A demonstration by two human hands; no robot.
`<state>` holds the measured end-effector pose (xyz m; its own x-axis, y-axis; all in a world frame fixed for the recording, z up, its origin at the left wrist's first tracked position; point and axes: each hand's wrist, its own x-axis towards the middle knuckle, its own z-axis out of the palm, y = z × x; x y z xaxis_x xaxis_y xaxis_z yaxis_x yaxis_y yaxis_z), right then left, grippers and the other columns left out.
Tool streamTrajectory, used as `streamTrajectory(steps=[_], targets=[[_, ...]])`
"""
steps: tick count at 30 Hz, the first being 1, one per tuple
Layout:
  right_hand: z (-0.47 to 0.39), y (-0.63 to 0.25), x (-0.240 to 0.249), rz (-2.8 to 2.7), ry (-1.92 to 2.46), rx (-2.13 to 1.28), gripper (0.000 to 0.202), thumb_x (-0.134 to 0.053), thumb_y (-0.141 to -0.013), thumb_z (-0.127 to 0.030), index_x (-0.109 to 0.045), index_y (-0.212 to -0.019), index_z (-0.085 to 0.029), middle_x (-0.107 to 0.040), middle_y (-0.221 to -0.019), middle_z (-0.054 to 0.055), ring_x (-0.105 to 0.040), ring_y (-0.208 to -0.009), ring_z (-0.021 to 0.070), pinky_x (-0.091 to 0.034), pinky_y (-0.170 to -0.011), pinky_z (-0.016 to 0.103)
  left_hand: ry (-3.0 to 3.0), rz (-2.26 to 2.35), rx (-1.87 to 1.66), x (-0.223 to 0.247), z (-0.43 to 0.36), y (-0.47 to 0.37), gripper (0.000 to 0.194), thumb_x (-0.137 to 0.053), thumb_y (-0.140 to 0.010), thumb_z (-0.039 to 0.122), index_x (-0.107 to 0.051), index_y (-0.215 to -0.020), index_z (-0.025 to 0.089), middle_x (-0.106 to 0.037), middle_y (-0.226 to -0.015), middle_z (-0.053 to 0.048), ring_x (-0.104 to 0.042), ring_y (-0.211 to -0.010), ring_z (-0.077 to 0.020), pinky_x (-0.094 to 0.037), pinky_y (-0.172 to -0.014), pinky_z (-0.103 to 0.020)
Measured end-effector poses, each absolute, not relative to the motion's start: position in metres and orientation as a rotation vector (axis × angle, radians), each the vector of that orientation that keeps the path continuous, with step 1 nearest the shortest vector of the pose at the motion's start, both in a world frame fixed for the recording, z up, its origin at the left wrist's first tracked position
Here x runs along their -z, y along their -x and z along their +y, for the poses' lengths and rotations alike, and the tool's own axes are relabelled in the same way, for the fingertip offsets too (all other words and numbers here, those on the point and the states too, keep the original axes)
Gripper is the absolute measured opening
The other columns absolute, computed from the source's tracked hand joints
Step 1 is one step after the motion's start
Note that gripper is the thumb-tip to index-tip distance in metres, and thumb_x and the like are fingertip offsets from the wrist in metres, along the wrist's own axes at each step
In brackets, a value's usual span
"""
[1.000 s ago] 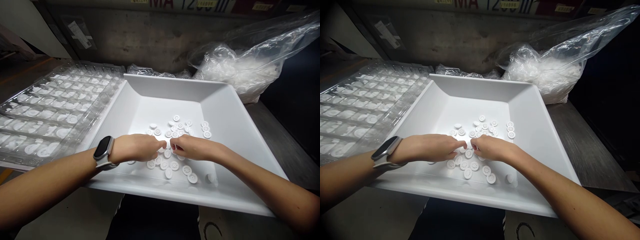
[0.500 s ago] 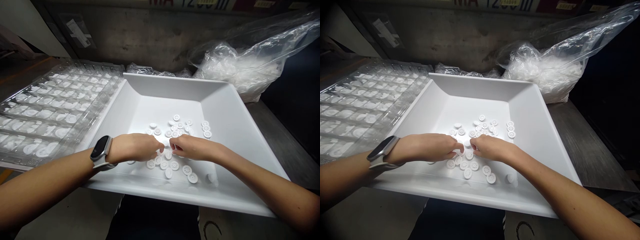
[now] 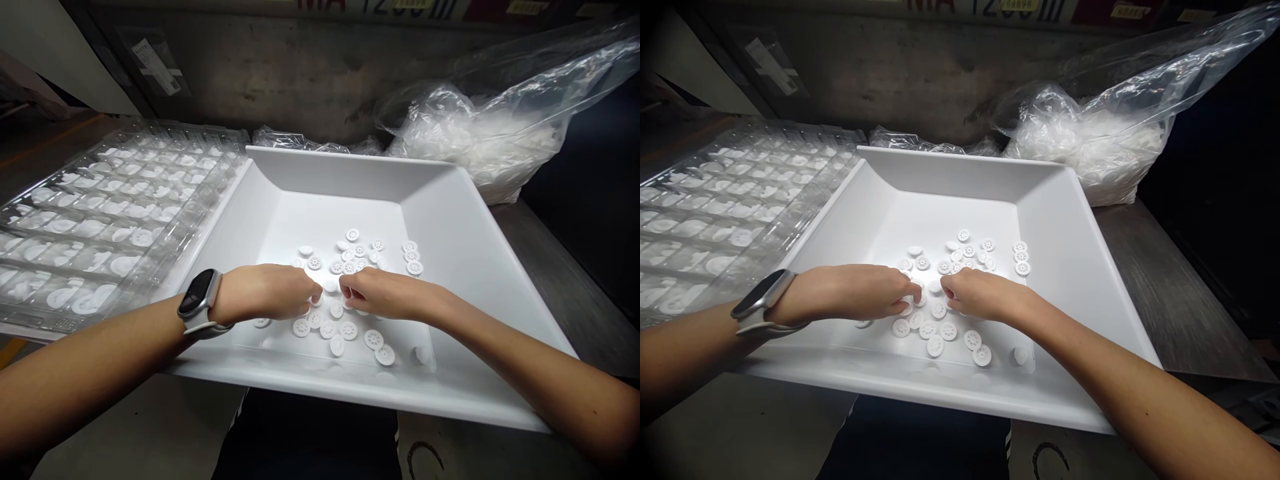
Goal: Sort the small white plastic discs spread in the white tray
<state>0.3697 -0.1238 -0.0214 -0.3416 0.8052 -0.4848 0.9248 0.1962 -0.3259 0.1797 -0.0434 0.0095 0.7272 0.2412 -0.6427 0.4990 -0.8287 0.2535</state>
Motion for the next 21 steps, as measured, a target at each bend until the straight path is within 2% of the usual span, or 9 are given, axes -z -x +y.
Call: streamTrajectory(steps=[10,21], targets=[[-0.1245,-0.3702,0.0194,2.277,-1.677,0.815,0.018,-0.051,-0.094,-0.032,-0.057,-0.091,-0.015,-0.053,-0.072,-0.003,-0.046,-0.054,0.0077,-0.040,-0.049,0.021,-2.532,0.593,0.825,-0.0061,-0.0394,-0.1782,0.030,-0.046,-0.092,0.032,-0.055,-0.118,0.023,-0.062,-0.092,-0.003,-0.057,-0.071,-0.0146,-0.049,-0.067,-0.035],[-0.1241,-0.3688,0.0193,2.272,-1.681,0.807,0.017,-0.052,-0.094,-0.032,-0.057,-0.092,-0.015,-0.054,-0.074,-0.003,-0.047,-0.055,0.0082,-0.042,-0.051,0.022,-2.557,0.578,0.782,-0.0032,-0.0371,-0.1746,0.031,-0.046,-0.090,0.030,-0.053,-0.120,0.025,-0.062,-0.091,-0.002,-0.058,-0.071,-0.0149,-0.047,-0.063,-0.033]])
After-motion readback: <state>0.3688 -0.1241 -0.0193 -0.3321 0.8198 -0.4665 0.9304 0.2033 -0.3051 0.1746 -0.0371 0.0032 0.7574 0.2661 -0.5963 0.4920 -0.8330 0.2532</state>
